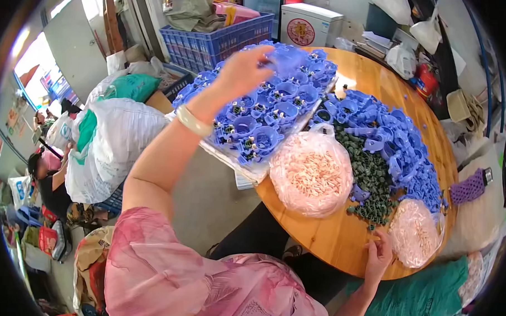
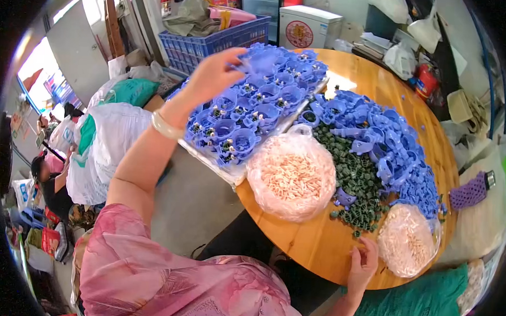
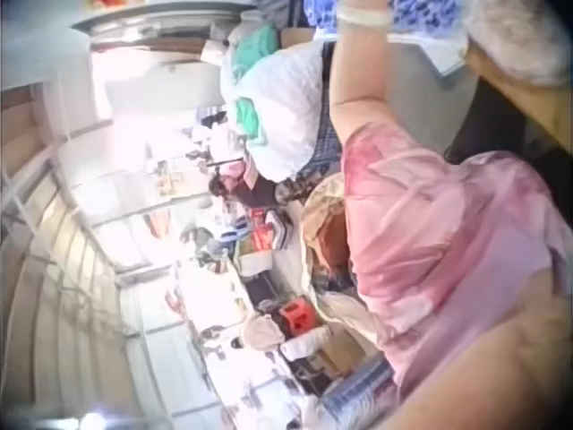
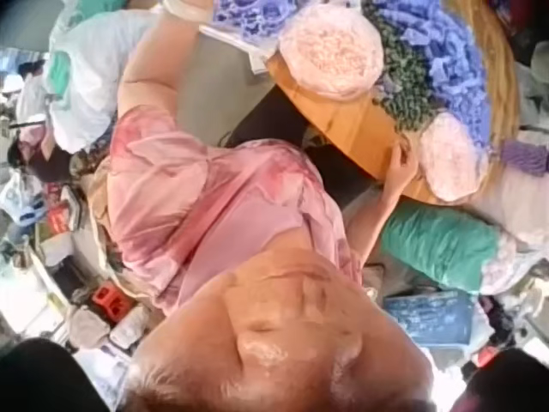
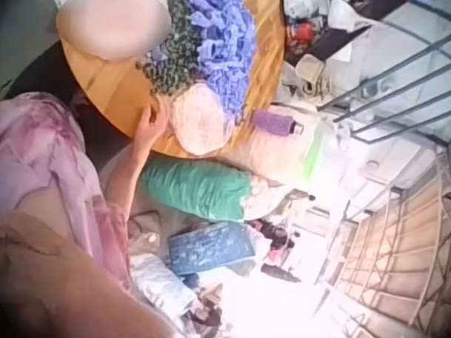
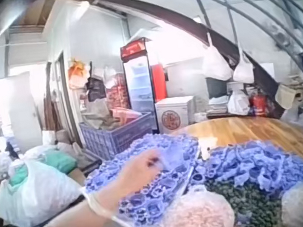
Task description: The person is manually assembling small blue, green, and orange plastic components into a finished toy or part.
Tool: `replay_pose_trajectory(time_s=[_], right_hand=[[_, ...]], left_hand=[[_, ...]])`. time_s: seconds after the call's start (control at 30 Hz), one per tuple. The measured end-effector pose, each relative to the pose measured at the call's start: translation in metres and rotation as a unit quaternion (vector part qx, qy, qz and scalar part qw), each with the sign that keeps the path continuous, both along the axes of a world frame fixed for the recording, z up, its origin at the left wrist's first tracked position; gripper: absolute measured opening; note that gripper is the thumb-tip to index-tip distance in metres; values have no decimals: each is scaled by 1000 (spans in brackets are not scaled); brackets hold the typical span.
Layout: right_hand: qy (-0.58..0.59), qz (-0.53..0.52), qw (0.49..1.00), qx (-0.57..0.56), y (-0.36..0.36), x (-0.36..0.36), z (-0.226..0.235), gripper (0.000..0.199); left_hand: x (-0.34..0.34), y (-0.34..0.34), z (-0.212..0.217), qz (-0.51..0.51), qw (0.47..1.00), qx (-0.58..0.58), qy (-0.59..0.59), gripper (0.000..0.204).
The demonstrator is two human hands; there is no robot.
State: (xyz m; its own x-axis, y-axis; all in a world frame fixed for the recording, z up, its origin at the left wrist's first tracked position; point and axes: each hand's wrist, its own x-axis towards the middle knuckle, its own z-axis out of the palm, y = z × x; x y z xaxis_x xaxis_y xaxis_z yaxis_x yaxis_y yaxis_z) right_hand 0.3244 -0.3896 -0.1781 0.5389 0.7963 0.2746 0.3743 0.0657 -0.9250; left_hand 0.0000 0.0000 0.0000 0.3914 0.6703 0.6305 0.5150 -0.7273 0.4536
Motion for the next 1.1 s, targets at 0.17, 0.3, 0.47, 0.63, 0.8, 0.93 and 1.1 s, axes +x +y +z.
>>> replay_pose_trajectory(time_s=[0.17,0.3,0.47,0.63,0.8,0.93,1.1], right_hand=[[4,-19,1000,-22,7,-8,1,21],[-16,-23,999,-34,10,-9,2,17],[-11,-34,999,-27,9,-5,-5,15],[12,-44,999,-27,8,-6,-5,13],[-5,-51,998,-47,6,-9,4,10],[-16,-62,997,-41,4,-11,6,10],[-29,-48,998,-41,12,-7,4,11]], left_hand=[[-56,66,-18,162,985,1,65,56],[-70,120,-55,211,971,15,109,53],[-60,147,-76,259,960,7,109,45],[-48,154,-89,282,951,1,128,33],[-51,153,-90,245,957,-23,155,35],[-27,140,-60,256,944,24,205,45],[45,84,-4,14,966,168,194,44]])
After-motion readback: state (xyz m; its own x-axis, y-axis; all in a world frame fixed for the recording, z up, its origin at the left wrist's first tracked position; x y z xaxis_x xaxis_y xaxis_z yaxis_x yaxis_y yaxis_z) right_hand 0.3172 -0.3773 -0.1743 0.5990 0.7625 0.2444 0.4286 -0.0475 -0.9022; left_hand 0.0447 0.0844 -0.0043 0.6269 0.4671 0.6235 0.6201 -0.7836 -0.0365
